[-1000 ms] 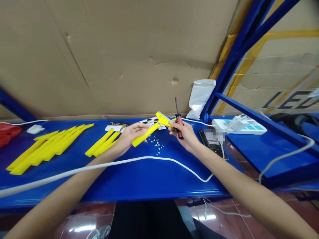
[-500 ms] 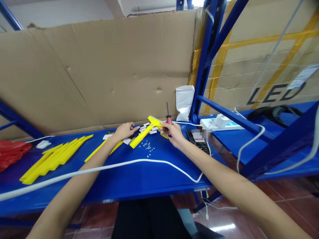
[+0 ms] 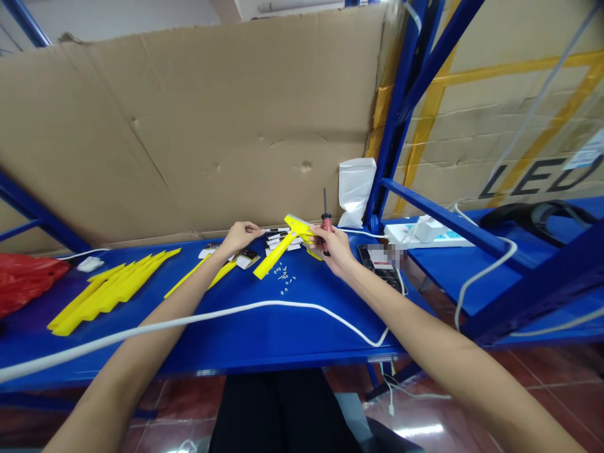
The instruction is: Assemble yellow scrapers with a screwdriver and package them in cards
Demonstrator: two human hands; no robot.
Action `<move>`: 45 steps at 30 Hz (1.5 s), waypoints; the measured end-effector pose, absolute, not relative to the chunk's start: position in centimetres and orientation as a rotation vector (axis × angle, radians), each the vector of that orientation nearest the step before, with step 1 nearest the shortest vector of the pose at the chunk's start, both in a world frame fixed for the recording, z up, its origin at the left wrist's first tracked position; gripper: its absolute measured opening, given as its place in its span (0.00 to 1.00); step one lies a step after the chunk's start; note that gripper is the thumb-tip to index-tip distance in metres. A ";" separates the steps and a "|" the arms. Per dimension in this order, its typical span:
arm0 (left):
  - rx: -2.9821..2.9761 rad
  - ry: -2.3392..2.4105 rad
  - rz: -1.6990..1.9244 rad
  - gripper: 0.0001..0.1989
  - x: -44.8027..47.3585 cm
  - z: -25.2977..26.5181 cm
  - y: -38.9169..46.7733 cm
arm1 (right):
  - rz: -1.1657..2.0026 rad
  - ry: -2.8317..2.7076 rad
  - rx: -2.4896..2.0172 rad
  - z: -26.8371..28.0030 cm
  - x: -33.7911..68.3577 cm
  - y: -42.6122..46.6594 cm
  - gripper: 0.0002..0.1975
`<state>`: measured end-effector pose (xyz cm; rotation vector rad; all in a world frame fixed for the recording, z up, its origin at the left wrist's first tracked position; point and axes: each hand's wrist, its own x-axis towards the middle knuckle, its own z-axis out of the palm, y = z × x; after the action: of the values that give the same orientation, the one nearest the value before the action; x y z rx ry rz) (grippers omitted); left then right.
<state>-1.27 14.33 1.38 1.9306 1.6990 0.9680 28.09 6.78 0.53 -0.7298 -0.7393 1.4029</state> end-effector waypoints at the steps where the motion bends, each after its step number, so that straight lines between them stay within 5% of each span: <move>1: 1.913 1.687 0.990 0.22 -1.3 1.3 14.4 | 1.397 -0.738 -0.731 0.5 28.1 6.8 0.17; 8: 1.801 1.646 1.051 0.25 -0.8 0.6 14.7 | 1.367 -0.718 -0.747 0.7 28.2 7.0 0.17; 16: 1.648 1.575 1.084 0.16 0.0 0.6 15.0 | 1.354 -0.698 -0.756 0.7 28.3 7.0 0.14; 26: 1.796 1.527 0.995 0.21 -0.5 0.5 14.9 | 1.353 -0.668 -0.792 1.1 28.5 7.0 0.13; 33: 2.201 1.475 0.869 0.10 0.8 1.2 14.7 | 1.346 -0.650 -0.808 1.3 28.6 6.9 0.09; 45: 2.229 1.352 1.433 0.17 -2.3 3.5 8.0 | 1.426 -0.607 -0.754 1.3 28.5 6.7 0.09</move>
<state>-2.33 7.99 3.47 2.2288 1.3516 1.4333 28.54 6.70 1.32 -0.7543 -0.6075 1.4261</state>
